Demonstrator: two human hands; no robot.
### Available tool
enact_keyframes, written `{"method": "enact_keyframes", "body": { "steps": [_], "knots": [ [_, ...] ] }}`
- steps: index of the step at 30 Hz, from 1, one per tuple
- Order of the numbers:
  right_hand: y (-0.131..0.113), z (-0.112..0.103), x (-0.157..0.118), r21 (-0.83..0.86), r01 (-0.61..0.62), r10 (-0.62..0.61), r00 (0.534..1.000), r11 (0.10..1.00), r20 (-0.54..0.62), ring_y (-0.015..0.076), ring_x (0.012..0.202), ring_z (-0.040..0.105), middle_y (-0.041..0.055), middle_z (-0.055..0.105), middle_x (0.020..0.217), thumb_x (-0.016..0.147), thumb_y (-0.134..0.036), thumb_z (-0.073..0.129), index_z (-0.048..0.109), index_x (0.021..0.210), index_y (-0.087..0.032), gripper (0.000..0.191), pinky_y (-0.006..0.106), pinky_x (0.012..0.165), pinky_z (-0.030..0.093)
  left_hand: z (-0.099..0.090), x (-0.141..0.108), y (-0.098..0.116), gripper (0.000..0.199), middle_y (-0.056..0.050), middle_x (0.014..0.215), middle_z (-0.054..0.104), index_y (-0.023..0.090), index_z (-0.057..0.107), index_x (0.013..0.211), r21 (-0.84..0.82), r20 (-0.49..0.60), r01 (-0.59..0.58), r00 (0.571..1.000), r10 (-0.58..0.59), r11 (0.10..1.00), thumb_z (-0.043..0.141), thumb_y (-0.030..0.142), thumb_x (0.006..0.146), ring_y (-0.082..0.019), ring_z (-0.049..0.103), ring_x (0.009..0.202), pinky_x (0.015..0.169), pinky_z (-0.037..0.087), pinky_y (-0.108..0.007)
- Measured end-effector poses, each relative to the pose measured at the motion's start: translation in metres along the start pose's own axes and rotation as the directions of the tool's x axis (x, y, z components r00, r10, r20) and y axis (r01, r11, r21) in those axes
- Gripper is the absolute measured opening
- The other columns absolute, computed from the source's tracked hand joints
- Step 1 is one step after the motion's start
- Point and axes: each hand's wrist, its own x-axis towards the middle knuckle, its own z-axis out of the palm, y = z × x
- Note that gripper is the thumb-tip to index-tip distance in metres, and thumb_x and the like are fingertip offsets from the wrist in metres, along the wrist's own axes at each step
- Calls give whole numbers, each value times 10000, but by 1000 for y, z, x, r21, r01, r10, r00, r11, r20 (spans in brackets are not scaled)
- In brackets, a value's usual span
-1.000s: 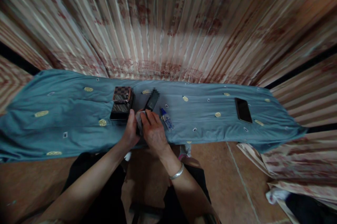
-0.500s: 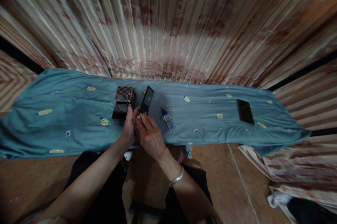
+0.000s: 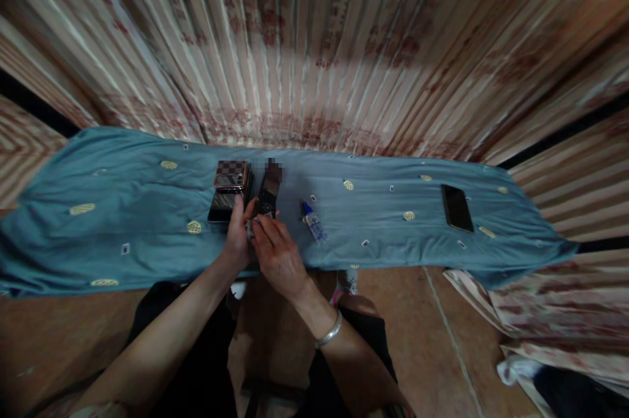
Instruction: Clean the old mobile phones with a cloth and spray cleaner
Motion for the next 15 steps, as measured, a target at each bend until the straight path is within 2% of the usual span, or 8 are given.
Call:
{"method": "enact_keyframes", "body": {
  "steps": [7,11,15],
  "knots": [
    [7,3,-2,-24,27,-26,1000,999,16,251,1253,647,165,709,1311,996,-134,570,624,1399,-144,406,432,1098,558,2,-3,14,593,-88,783,736,181,674,841,-44,18,84,996,-83,996,451,724,920,-221,745,816,700,590,-295],
    [15,2,-6,-36,11,-12,1000,999,-25,251,1227,656,175,717,1294,1002,-154,573,647,1373,-132,379,417,1076,566,-1,2,20,511,-89,798,750,170,690,893,-94,31,56,998,-53,994,462,622,969,-218,749,809,704,595,-303],
    [21,-1,-9,30,-90,91,995,996,-36,258,1201,671,167,718,1296,1012,-201,566,643,1388,-169,385,432,1053,571,0,5,20,379,-78,778,749,153,698,907,-125,42,72,997,-67,990,527,482,984,-210,745,806,725,600,-309]
  ]
}}
